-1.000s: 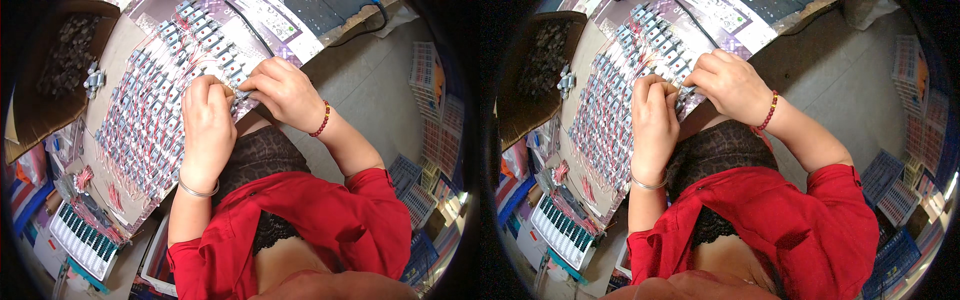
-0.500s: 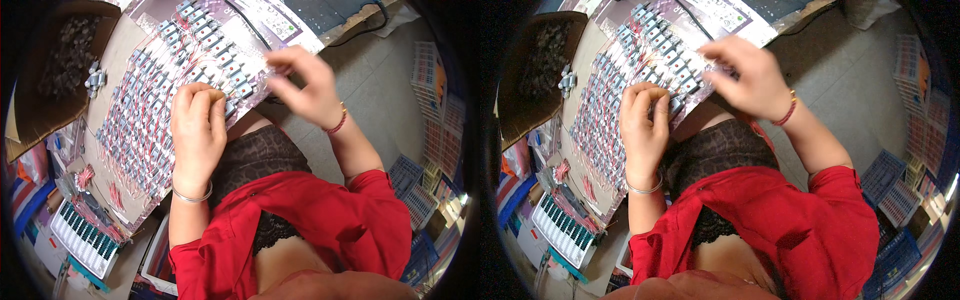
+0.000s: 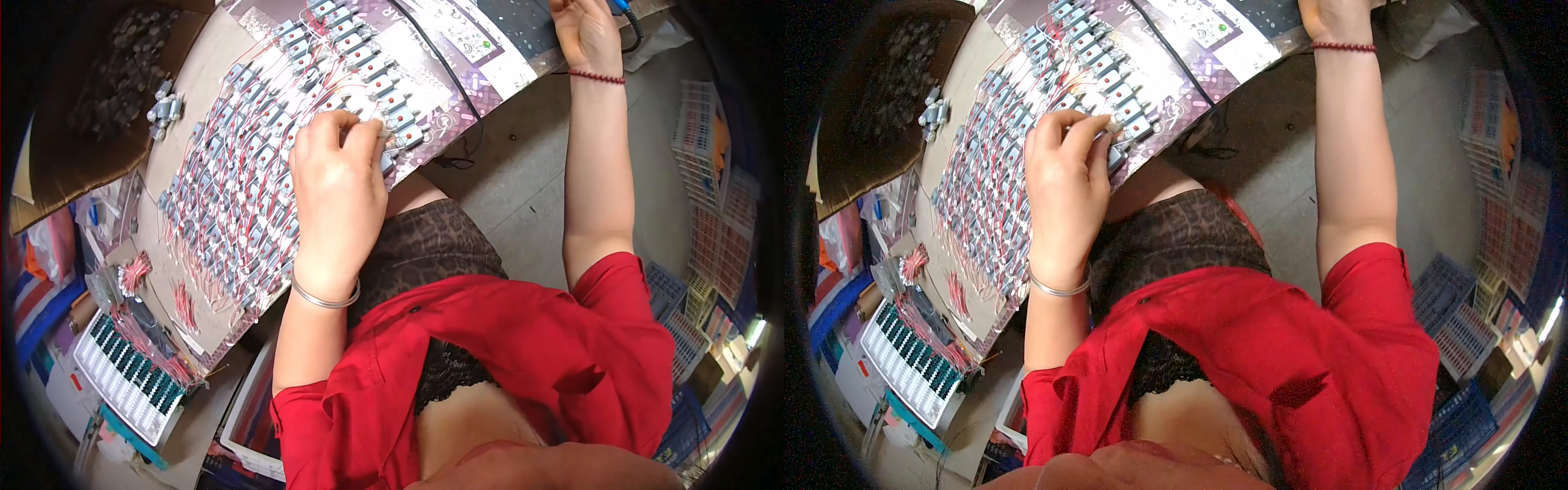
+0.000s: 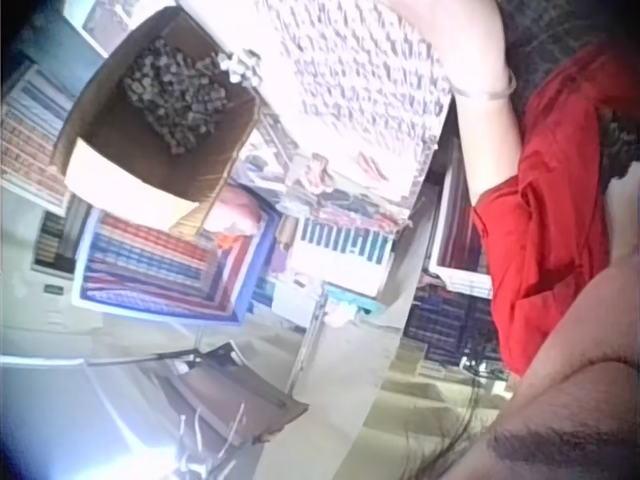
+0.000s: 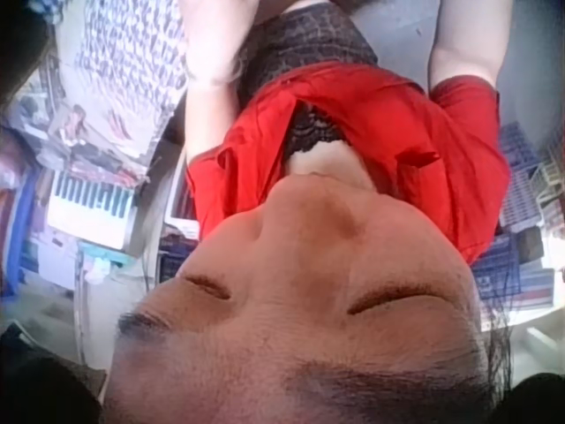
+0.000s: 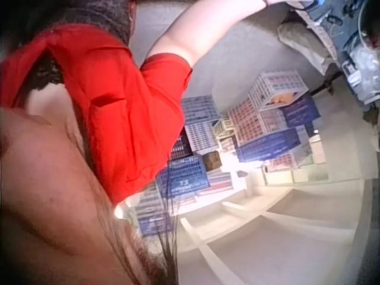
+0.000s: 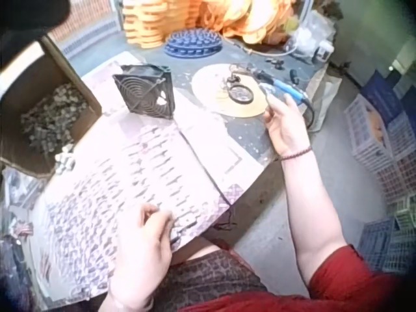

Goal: Soldering wires to electronic strips and assembling small plastic components into a tray.

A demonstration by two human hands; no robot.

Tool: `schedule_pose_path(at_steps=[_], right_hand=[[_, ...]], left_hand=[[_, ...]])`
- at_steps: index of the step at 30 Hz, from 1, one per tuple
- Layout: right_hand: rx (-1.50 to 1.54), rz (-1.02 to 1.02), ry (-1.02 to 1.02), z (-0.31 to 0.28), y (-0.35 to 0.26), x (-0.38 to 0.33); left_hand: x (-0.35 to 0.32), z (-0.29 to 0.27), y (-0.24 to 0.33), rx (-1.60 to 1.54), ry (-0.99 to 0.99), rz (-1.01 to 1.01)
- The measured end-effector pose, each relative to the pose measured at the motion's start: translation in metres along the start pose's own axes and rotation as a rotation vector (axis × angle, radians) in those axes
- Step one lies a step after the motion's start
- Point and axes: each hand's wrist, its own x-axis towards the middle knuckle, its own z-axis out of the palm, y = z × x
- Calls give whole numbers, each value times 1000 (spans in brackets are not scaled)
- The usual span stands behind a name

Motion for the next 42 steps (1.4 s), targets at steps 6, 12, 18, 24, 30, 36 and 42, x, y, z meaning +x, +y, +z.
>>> schedule_pose_path(at_steps=[6, 12, 18, 24, 30, 36, 42], right_hand=[[-33, -13, -48, -2, 5, 30], [-182, -113, -23, 22, -2, 16], [-145, -458, 26, -11, -39, -12], [-627, -437, -444, 27, -39, -146], [-694, -337, -614, 40, -25, -182], [-736, -349, -649, 42, -19, -183], [-724, -363, -654, 43, -20, -183]], left_hand=[[1, -1, -5, -123, -6, 32], [2, 2, -2, -106, -40, -11], [6, 3, -2, -159, -20, 32], [-2, 5, -8, -191, -22, -8], [-1, 4, -4, -196, -41, -26], [-3, 6, -6, -198, -42, -33], [-2, 4, -3, -179, -51, -42]])
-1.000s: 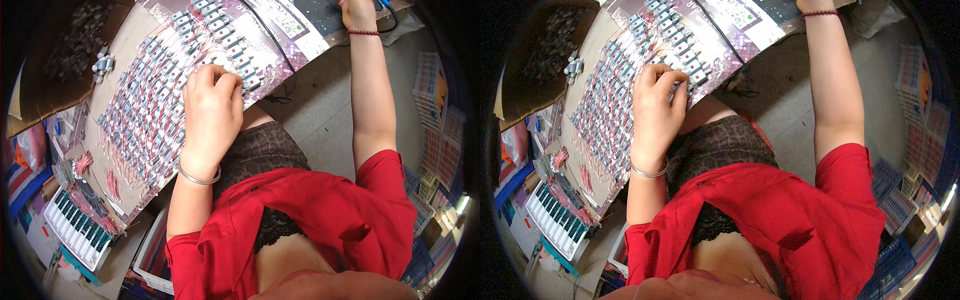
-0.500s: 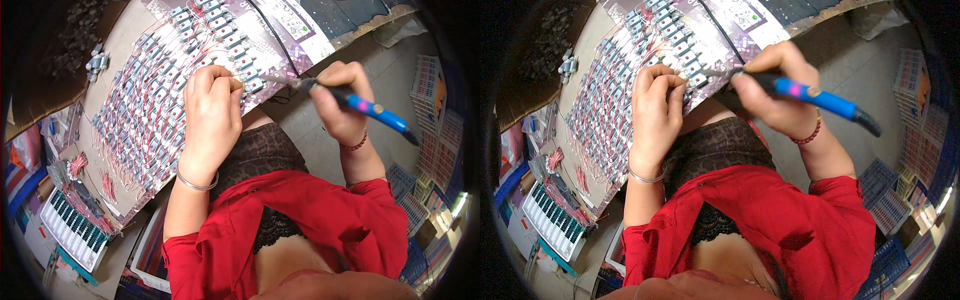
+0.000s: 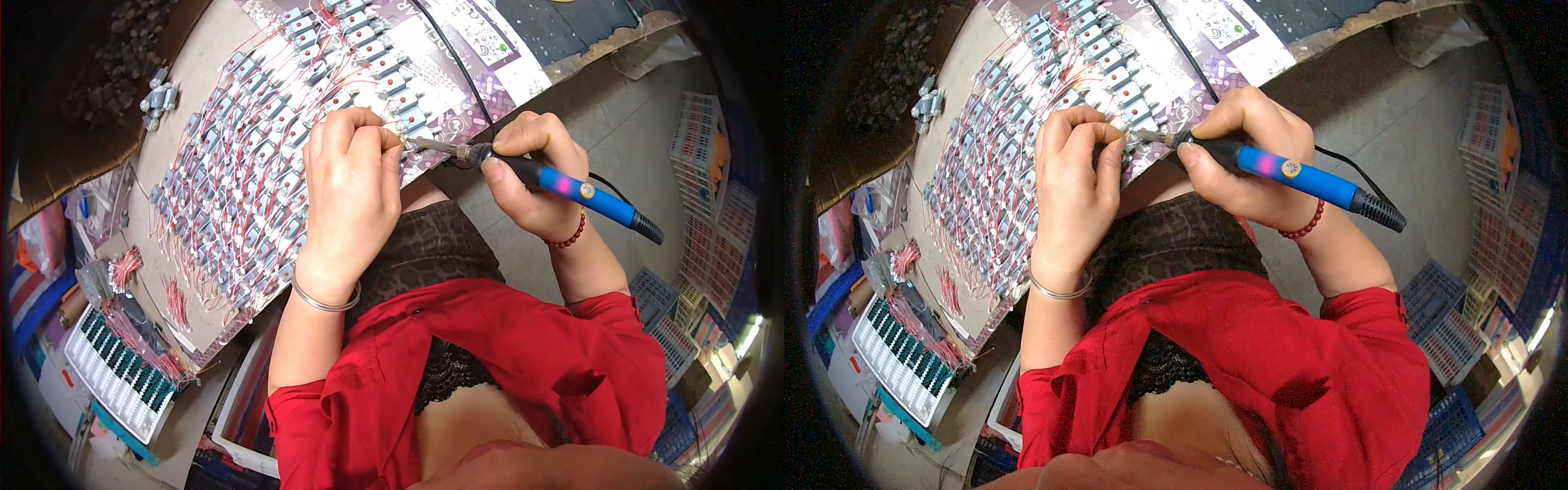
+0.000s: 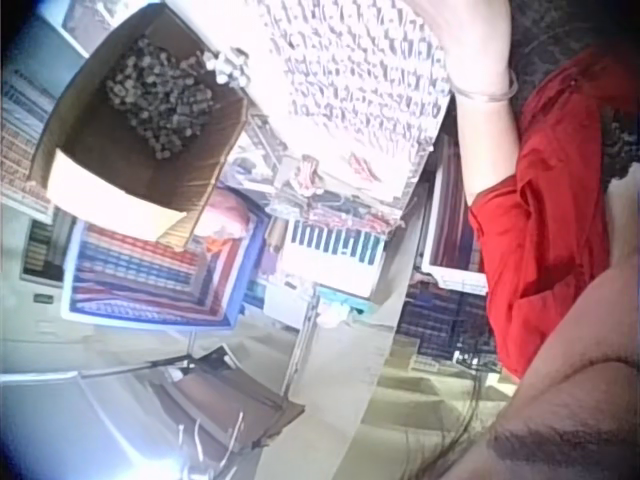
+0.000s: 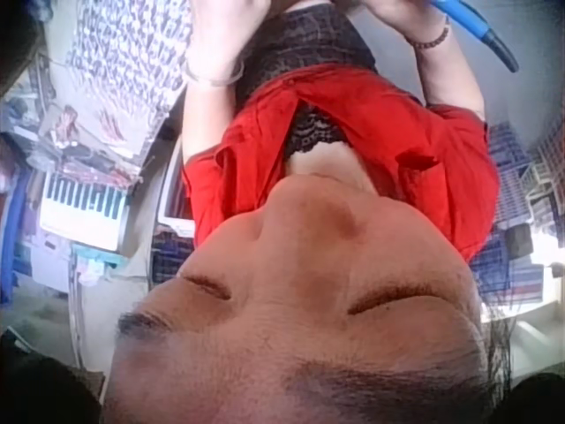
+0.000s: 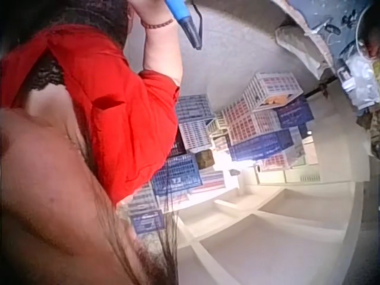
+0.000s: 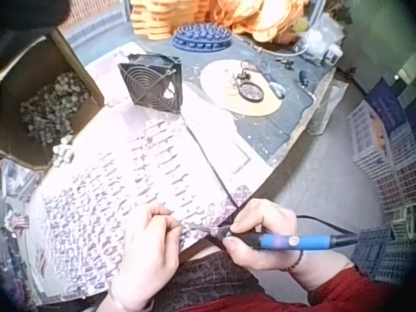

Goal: Soldering wires to electronic strips and assembling small plastic components into a tray.

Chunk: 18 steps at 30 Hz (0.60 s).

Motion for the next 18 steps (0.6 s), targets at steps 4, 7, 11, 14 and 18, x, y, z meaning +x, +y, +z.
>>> schedule_pose_path(at_steps=[4, 7, 11, 14, 18], right_hand=[[39, 6, 15, 0, -2, -1], [20, 4, 11, -1, -1, -1], [42, 21, 16, -2, 0, -3], [17, 26, -4, -2, -1, -2], [53, 6, 50, -3, 1, -2]], left_hand=[[0, 0, 1, -3, -1, 2], [-1, 1, 0, 0, 12, 8], [1, 1, 2, 12, 11, 9], [2, 2, 1, 12, 11, 16], [3, 2, 2, 0, 8, 8]])
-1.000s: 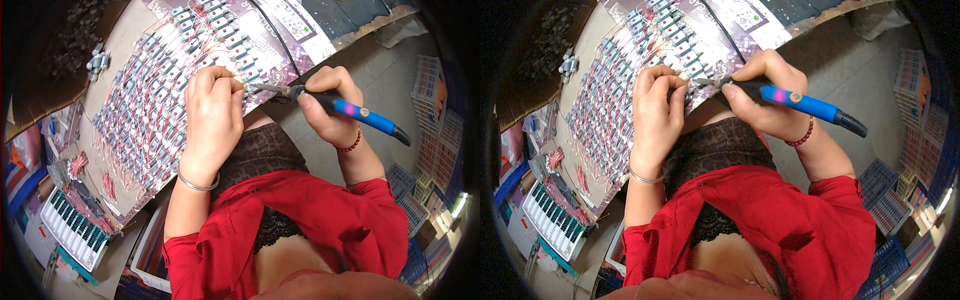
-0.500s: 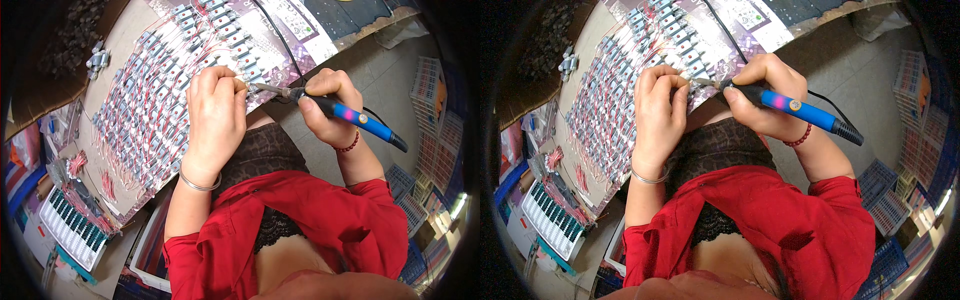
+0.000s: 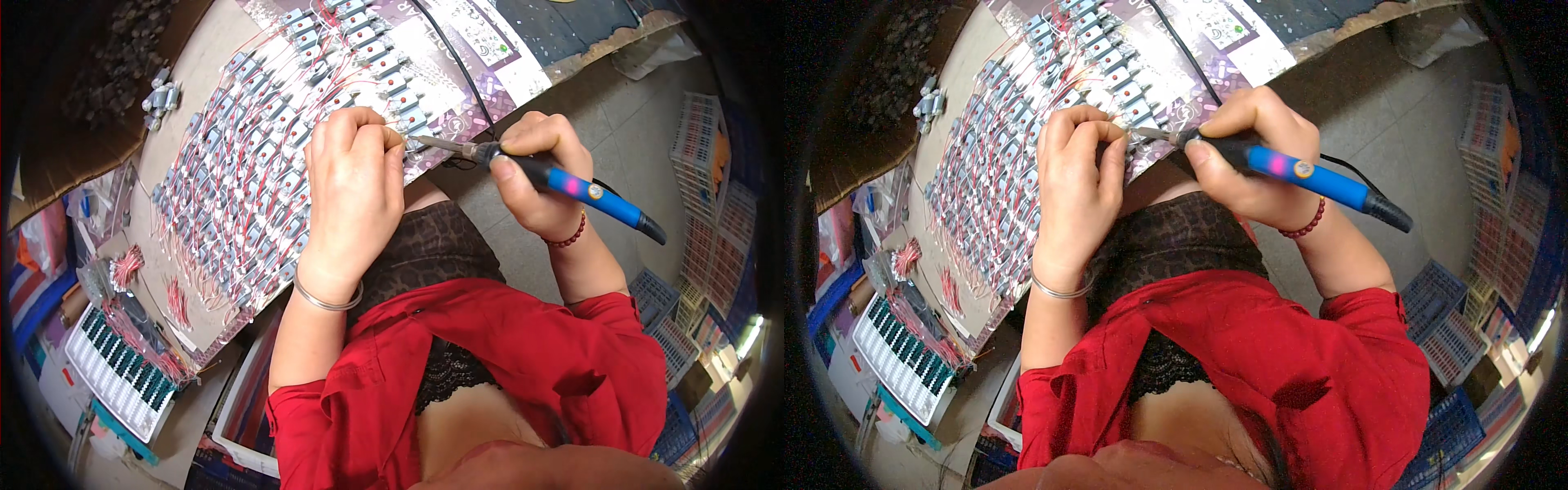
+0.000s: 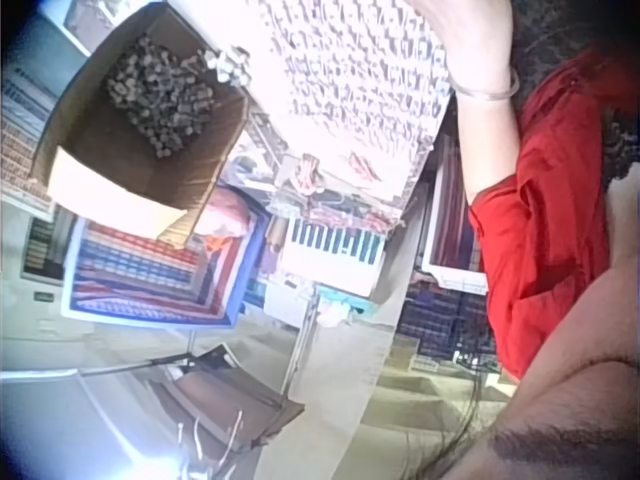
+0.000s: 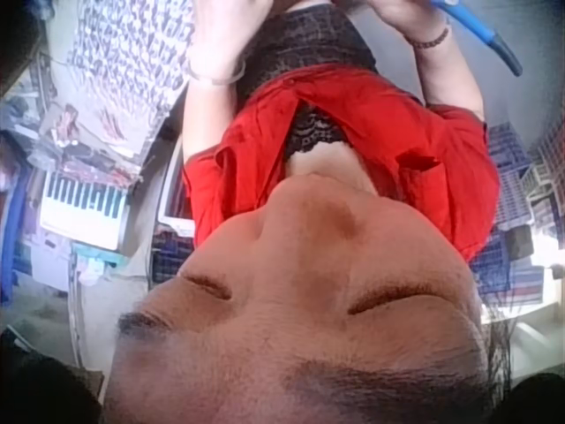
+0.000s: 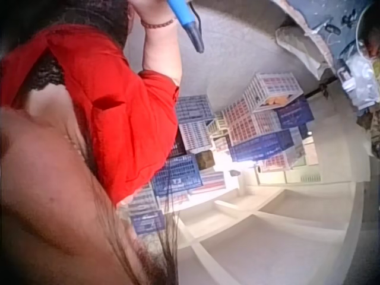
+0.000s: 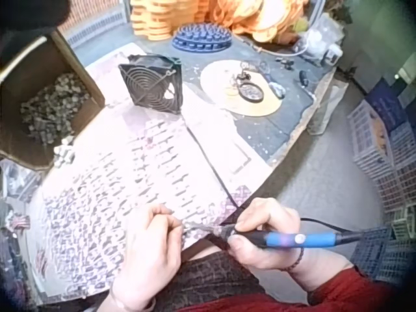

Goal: Soldering wires to electronic strips and assembling small plastic components into a tray.

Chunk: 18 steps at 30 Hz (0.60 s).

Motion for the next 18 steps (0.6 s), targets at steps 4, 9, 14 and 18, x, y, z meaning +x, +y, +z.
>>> schedule_pose_path(at_steps=[4, 9, 14, 18], right_hand=[[36, -11, 27, -2, 3, 0], [39, 1, 34, -1, 4, -1], [139, 155, 218, -6, 11, -1], [110, 235, 623, -43, 27, 35]], left_hand=[[-1, -1, -1, 6, -3, -4], [0, -2, -1, 3, -7, -1], [-1, 3, -3, -24, -10, 11], [-3, 0, -1, -22, 15, 16]])
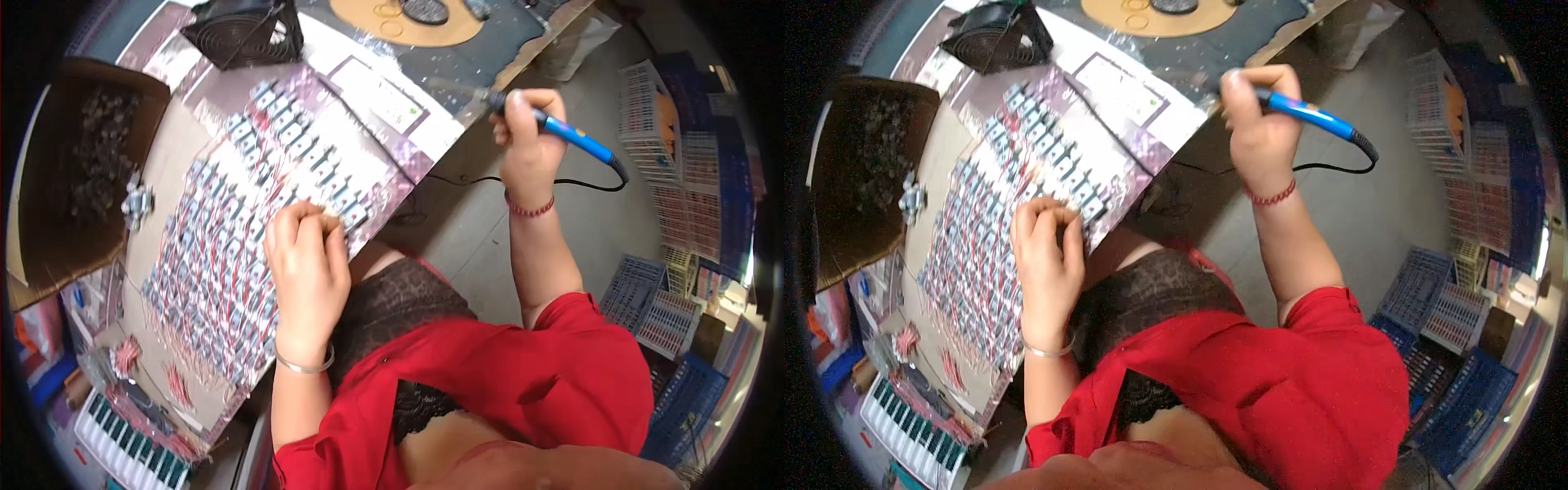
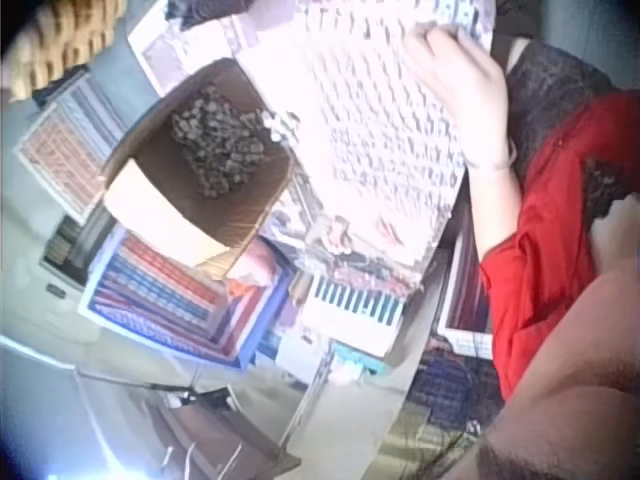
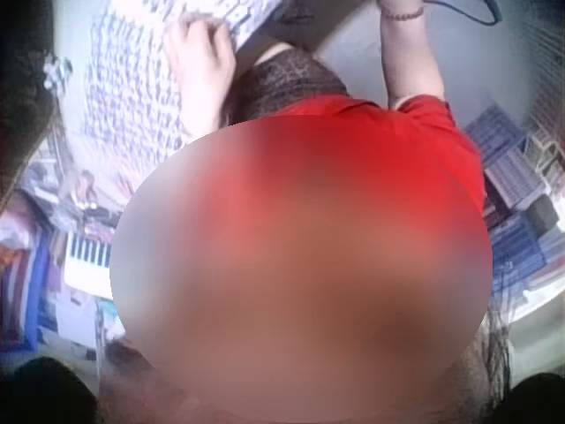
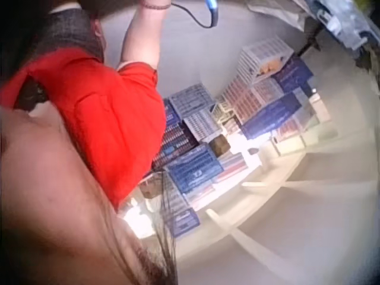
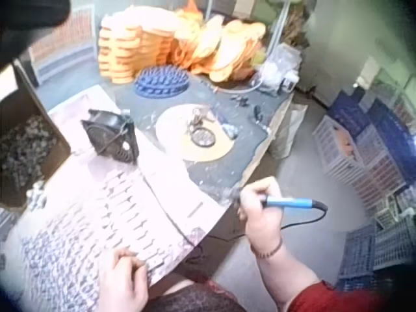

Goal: Soldering wires to electronic strips and assembling small plastic components into a tray.

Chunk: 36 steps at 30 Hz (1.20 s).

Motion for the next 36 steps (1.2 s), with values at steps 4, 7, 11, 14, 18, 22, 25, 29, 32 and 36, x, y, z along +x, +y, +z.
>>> schedule_pose_path(at_steps=[4, 7, 11, 14, 18, 22, 25, 29, 32, 36], right_hand=[[-271, -344, 208, -15, 21, 69], [-303, -422, 229, -5, 31, 95], [-398, -532, 232, 19, 41, 116], [-362, -582, 174, 32, 54, 132], [-75, -213, 51, 49, 70, 131], [349, 188, -141, 48, 71, 107], [58, 183, -479, 70, 35, 59], [-371, -651, -896, 129, 9, 26], [-631, -788, -1045, 166, 15, 19], [-466, -707, -1188, 169, 28, 40]], left_hand=[[-1, 2, 0, -8, -30, -12], [-1, 2, 0, -19, -28, -15], [-1, 0, 0, -16, -20, -30], [-1, -1, 1, -16, -25, -36], [-2, -1, -1, -24, -19, -23], [-1, -5, -1, -55, 22, -14], [-3, -11, -3, -94, 116, -26], [-1, -16, -8, -62, 191, -93], [-3, -18, -8, -37, 219, -92], [-14, -30, -10, 1, 176, -178]])
